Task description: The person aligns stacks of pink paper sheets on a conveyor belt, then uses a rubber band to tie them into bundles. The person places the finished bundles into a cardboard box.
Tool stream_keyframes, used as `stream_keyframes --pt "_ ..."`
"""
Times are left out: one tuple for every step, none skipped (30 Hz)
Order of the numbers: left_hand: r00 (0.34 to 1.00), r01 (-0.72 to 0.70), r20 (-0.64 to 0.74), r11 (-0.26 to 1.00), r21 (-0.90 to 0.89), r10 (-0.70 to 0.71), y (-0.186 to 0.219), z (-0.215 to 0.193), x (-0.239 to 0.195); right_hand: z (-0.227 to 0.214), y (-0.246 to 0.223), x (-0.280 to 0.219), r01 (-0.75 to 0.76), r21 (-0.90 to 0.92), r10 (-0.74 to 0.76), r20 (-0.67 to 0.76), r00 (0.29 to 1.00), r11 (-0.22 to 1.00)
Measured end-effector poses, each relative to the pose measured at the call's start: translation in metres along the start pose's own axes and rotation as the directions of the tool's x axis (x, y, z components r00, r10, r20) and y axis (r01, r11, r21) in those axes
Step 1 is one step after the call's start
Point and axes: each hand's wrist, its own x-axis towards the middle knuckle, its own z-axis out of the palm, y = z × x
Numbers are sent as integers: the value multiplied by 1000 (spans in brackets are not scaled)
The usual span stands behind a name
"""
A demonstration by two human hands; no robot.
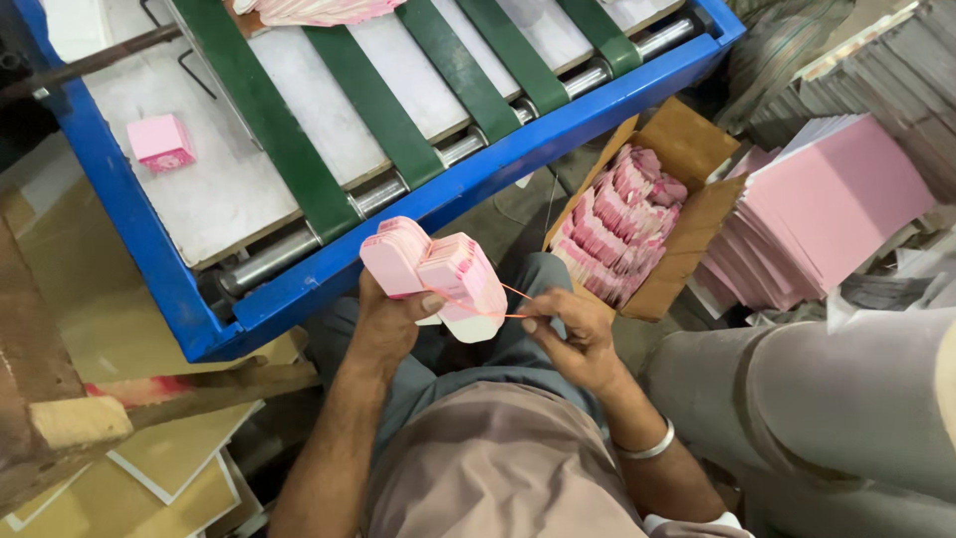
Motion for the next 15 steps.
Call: stream_keyframes --pt "999 -35 8 999 -23 35 -1 0 0 2 1 1 33 -33 -33 -13 999 999" --pt "999 -33 -16 999 -27 32 -3 1 -1 2 -1 3 61 -68 -62 -16 998 996" --pt "999 -31 -40 999 -32 30 -6 2 -1 3 -5 4 89 -103 -91 -18 996 991" --pt "998 -30 -60 999 -35 28 -8 3 1 4 -13 5 175 -162 -168 61 984 971" --pt "995 -54 -87 997 -53 49 -10 6 1 6 -24 4 264 -213 -237 144 961 941" --pt "991 -89 -111 994 -69 81 -11 9 5 7 -35 9 365 -255 -309 232 922 896" --pt "985 -124 -134 989 -84 112 -11 10 10 11 -45 12 415 -259 -342 285 895 872" --pt "981 -135 -157 984 -116 116 -11 10 10 21 -57 8 449 -258 -357 334 872 855" --pt "976 -147 -180 978 -146 120 -12 10 12 29 -66 6 482 -255 -371 381 847 838" --pt "973 -163 -189 971 -176 129 -11 9 17 33 -69 9 471 -255 -378 338 862 844" --pt "972 -159 -203 966 -203 118 -11 9 20 36 -71 10 459 -255 -384 295 875 851" --pt "967 -165 -228 960 -228 112 -10 10 20 37 -71 10 452 -246 -390 262 883 857" --pt "962 -171 -253 952 -254 105 -10 10 21 37 -68 8 430 -284 -371 239 898 857" --pt "959 -172 -267 945 -277 96 -10 11 19 38 -63 3 404 -319 -351 212 912 857" --pt "956 -173 -280 938 -300 87 -11 13 18 38 -55 -2 378 -352 -332 185 925 856"
